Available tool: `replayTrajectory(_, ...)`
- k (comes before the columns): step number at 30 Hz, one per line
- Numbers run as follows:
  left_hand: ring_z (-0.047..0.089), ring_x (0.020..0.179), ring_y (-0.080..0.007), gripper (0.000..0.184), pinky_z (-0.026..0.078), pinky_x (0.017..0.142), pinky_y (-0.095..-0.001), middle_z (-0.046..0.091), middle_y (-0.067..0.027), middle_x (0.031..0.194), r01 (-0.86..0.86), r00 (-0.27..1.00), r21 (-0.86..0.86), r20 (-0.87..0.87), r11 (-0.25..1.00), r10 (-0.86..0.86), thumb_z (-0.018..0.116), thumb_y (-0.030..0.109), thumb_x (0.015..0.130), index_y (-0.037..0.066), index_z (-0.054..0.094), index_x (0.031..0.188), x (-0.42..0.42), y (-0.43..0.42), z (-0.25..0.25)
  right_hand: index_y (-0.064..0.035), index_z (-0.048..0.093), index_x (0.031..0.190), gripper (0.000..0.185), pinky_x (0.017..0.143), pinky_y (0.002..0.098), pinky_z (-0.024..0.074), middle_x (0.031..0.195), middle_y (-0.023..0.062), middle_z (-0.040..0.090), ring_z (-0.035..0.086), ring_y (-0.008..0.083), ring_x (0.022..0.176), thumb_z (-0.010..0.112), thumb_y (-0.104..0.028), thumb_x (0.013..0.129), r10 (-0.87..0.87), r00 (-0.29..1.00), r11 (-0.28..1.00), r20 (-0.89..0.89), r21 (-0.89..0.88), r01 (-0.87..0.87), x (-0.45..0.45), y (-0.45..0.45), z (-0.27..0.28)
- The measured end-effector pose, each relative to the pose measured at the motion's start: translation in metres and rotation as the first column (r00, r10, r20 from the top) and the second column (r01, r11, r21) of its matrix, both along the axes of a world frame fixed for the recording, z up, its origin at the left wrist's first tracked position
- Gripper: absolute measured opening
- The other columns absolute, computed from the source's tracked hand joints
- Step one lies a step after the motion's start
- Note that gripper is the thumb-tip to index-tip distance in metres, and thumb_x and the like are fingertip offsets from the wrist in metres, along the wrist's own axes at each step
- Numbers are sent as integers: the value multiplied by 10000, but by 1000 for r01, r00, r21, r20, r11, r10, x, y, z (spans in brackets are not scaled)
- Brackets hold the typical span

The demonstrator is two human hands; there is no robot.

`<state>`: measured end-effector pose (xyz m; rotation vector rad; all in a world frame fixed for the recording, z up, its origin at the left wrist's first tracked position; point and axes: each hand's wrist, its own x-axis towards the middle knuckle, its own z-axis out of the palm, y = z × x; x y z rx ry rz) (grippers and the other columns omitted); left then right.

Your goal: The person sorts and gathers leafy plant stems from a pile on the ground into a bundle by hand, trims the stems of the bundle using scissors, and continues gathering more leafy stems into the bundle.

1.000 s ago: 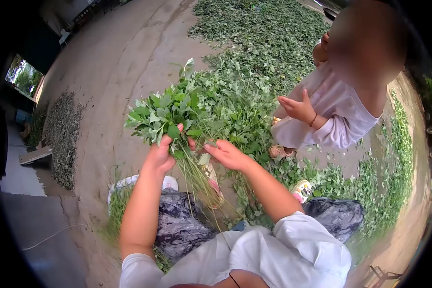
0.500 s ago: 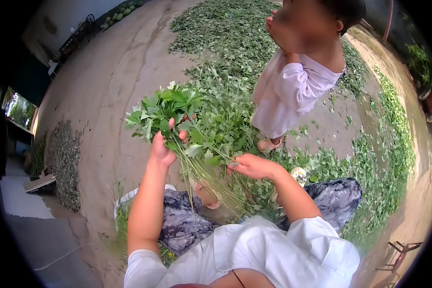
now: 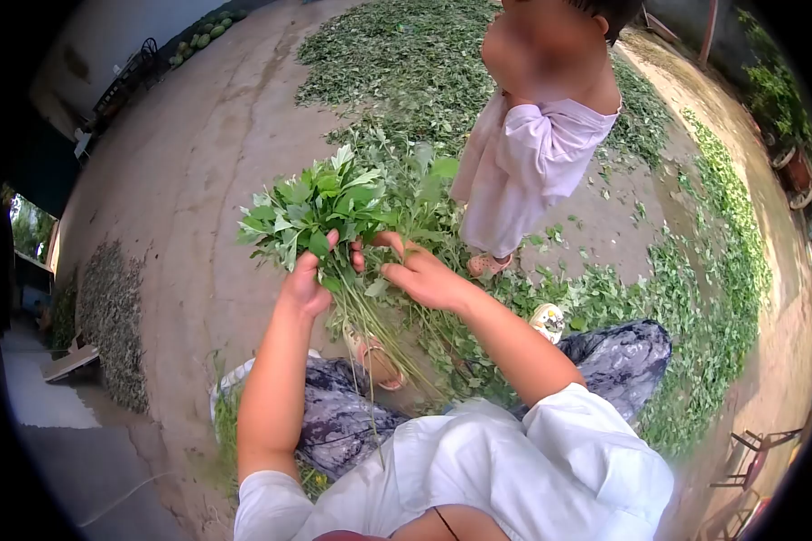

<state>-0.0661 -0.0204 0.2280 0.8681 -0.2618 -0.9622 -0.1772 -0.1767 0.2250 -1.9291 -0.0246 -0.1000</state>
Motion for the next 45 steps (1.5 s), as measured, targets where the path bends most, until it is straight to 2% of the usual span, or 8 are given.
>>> replayTrajectory(4, 547, 709, -160, 291, 453, 662, -278, 572, -76, 872, 38, 998, 52, -57, 998, -35, 512, 234, 821, 15, 510, 1012, 1, 5, 1, -24, 368, 1158, 423, 834, 338, 380, 994, 159, 542, 518, 267, 958, 439, -238, 800, 208, 948, 971, -242, 168, -171, 24, 12, 0)
replayTrajectory(17, 508, 642, -143, 251, 430, 638, -272, 542, -54, 740, -116, 989, 39, -91, 993, 119, 547, 147, 771, 11, 506, 977, 1, 11, -12, 20, 487, 984, 244, 729, 379, 415, 854, 237, 551, 542, 350, 858, 389, -154, 843, 76, 997, 990, -8, -118, -76, 41, 21, -2)
replayTrajectory(25, 510, 680, -149, 215, 424, 640, -286, 550, -45, 767, -62, 983, 76, 179, 995, 47, 638, 50, 697, 16, 552, 891, -3, 11, -9, 30, 495, 934, 188, 719, 380, 417, 852, 183, 559, 532, 347, 820, 417, -43, 780, 167, 977, 969, -136, -159, -188, 47, 26, -3)
replayTrajectory(27, 520, 730, -146, 234, 425, 664, -280, 560, -35, 805, -249, 938, 180, 291, 952, 190, 643, 53, 700, 22, 553, 914, -10, 6, -9, 8, 517, 940, 200, 729, 373, 418, 868, 187, 561, 527, 349, 831, 419, -28, 769, 0, 991, 984, 135, -175, 24, 47, 32, -16)
replayTrajectory(31, 506, 864, -153, 290, 415, 739, -277, 549, -57, 976, -485, 533, 456, 831, 746, -161, 600, 128, 769, 12, 523, 1023, -6, 16, -30, 22, 527, 938, 271, 733, 400, 437, 878, 231, 549, 531, 364, 848, 503, -8, 669, 110, 988, 850, 104, -526, -40, 42, 24, -27)
replayTrajectory(41, 512, 874, -137, 255, 413, 758, -261, 549, -60, 985, -567, 699, 503, 713, 653, 57, 530, 89, 815, 27, 504, 1062, 0, 20, -69, 54, 490, 931, 335, 722, 411, 447, 857, 225, 520, 512, 367, 841, 545, -25, 610, 116, 993, 775, -32, -623, -111, 48, 36, -35)
replayTrajectory(43, 517, 849, -119, 270, 422, 737, -251, 550, -50, 973, -453, 891, 358, 184, 816, 414, 563, 61, 793, 28, 505, 1055, -17, 6, -20, 31, 484, 864, 232, 692, 404, 449, 812, 192, 502, 515, 347, 802, 518, -36, 644, -64, 979, 851, 191, -502, 154, 47, 38, -54)
replayTrajectory(45, 526, 834, -124, 288, 428, 728, -259, 550, -46, 966, -438, 899, 285, 169, 853, 405, 590, 56, 776, 25, 506, 1050, -16, 7, -24, 4, 457, 827, 145, 639, 399, 448, 762, 157, 483, 514, 331, 755, 477, -47, 693, -72, 934, 866, 349, -443, 232, 43, 27, -74)
